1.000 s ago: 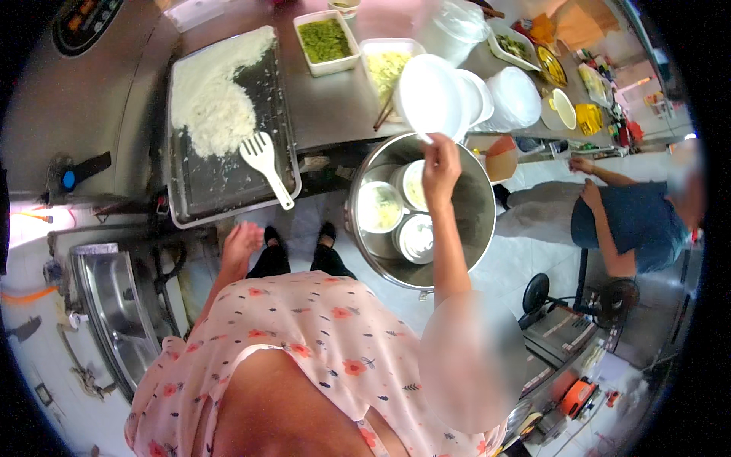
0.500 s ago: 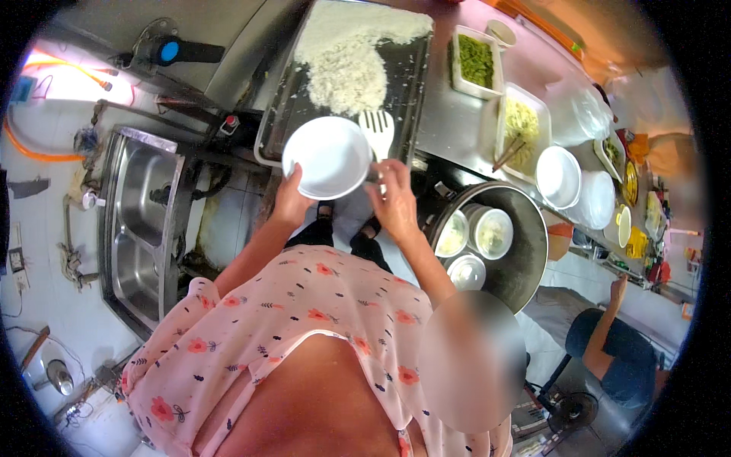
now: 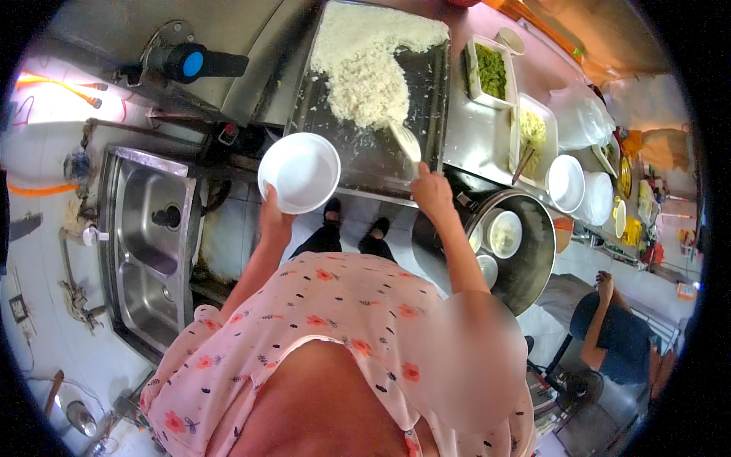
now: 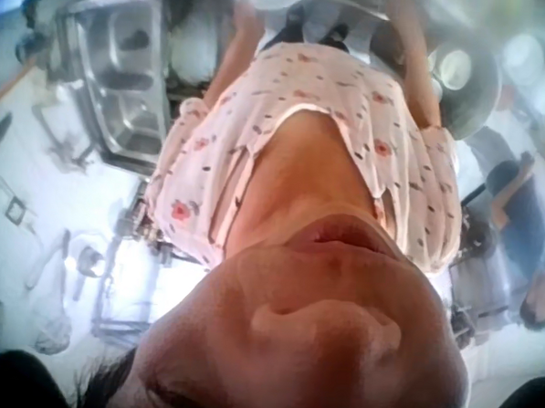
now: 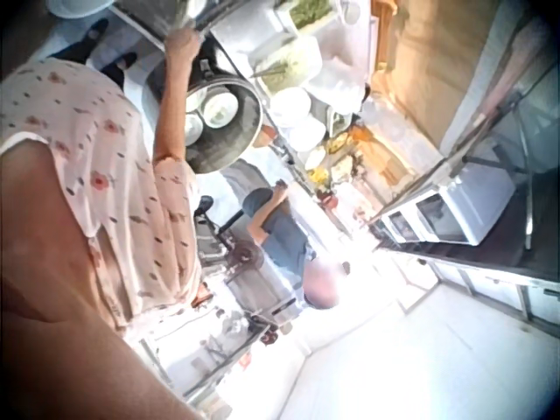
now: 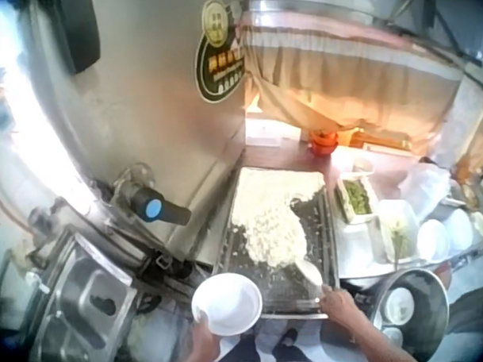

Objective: The person scoops white rice from a large tray into a bowl using a spatula, then adds shredded cabbage and a green vegetable using chopsticks. This process is repeated for multiple bowls, which are placed into a large metal pot.

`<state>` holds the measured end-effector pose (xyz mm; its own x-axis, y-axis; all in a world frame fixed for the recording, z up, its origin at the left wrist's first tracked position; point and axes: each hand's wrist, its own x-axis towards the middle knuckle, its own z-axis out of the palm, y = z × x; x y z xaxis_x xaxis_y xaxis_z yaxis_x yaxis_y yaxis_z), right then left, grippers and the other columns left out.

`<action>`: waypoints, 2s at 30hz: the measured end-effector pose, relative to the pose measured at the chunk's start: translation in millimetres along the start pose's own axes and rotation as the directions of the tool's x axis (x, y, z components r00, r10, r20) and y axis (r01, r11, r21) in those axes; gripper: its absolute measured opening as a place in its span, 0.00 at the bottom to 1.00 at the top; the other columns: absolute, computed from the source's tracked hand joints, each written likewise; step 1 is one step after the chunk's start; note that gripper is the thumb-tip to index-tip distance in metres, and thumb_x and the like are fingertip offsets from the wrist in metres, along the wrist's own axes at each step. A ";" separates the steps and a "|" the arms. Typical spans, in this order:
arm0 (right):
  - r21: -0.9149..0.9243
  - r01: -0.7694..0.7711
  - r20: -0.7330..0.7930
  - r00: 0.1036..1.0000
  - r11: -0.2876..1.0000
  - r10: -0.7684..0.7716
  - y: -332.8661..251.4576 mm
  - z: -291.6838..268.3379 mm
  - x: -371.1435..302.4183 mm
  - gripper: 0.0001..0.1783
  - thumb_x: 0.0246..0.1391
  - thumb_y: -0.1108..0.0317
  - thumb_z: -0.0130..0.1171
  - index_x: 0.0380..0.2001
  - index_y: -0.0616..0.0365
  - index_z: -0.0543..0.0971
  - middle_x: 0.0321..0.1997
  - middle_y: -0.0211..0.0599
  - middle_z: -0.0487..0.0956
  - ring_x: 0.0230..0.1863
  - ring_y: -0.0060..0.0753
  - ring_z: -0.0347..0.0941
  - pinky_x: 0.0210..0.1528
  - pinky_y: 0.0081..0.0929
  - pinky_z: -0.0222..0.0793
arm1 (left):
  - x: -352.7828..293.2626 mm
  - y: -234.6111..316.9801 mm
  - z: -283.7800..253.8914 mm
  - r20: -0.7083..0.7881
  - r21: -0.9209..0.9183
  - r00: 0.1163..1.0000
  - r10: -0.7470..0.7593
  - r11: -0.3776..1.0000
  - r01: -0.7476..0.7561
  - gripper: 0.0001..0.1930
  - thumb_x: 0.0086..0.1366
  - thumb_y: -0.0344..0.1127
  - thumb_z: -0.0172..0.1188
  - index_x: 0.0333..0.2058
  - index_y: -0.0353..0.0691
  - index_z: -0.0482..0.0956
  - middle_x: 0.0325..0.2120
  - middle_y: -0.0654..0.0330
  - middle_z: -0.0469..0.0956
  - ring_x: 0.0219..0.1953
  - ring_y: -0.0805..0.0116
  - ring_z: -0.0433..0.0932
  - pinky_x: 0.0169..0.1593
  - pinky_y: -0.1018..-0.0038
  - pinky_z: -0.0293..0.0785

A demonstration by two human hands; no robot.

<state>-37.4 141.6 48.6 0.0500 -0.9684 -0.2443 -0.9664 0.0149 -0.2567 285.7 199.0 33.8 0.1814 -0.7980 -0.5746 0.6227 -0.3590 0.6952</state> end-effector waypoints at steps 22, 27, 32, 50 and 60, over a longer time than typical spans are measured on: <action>0.163 -0.031 -0.097 0.994 0.986 0.048 -44.9 -9.5 70.8 0.11 0.50 0.70 0.44 0.29 0.65 0.74 0.25 0.55 0.75 0.31 0.58 0.71 0.36 0.47 0.66 | 34.9 18.4 16.4 0.144 0.053 0.982 -0.119 0.992 0.112 0.27 0.67 0.52 0.36 0.58 0.42 0.52 0.54 0.56 0.62 0.54 0.62 0.65 0.52 0.65 0.65; 0.304 -0.043 -0.179 0.979 0.952 0.101 -65.6 -60.0 50.8 0.10 0.49 0.69 0.45 0.29 0.63 0.74 0.27 0.54 0.75 0.32 0.58 0.71 0.35 0.46 0.67 | 39.7 13.2 3.5 0.173 0.021 0.982 -0.074 0.997 0.072 0.27 0.67 0.52 0.35 0.58 0.40 0.54 0.53 0.56 0.63 0.53 0.63 0.66 0.52 0.69 0.66; 0.253 -0.021 -0.118 0.992 0.967 0.052 -34.9 -8.2 78.6 0.10 0.49 0.69 0.45 0.28 0.62 0.75 0.28 0.55 0.75 0.33 0.55 0.72 0.35 0.44 0.67 | 41.8 6.0 14.9 0.197 0.076 0.973 -0.119 0.991 0.106 0.27 0.67 0.53 0.35 0.57 0.39 0.55 0.52 0.56 0.63 0.52 0.64 0.66 0.52 0.69 0.65; 0.851 -0.515 0.526 0.836 -0.105 0.159 -66.2 33.7 73.8 0.12 0.56 0.63 0.45 0.31 0.63 0.71 0.18 0.29 0.67 0.13 0.15 0.54 0.12 0.16 0.46 | 43.1 3.8 19.6 0.356 0.736 0.934 0.019 0.610 -0.293 0.28 0.67 0.50 0.36 0.56 0.31 0.56 0.48 0.42 0.68 0.52 0.53 0.66 0.54 0.68 0.58; 0.924 -0.349 0.365 0.926 -0.154 0.092 -61.1 47.7 106.9 0.14 0.56 0.61 0.48 0.34 0.62 0.72 0.16 0.25 0.65 0.11 0.14 0.52 0.11 0.16 0.44 | 55.4 6.7 23.8 0.166 0.685 0.980 -0.113 0.728 -0.032 0.34 0.64 0.57 0.38 0.59 0.35 0.53 0.55 0.48 0.60 0.57 0.59 0.60 0.58 0.69 0.53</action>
<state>39.0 49.0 -6.4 0.0498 -0.8050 -0.5912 0.3643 0.5658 -0.7397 281.8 140.9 16.9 -0.0186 -0.8215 -0.5700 -0.0735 -0.5674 0.8202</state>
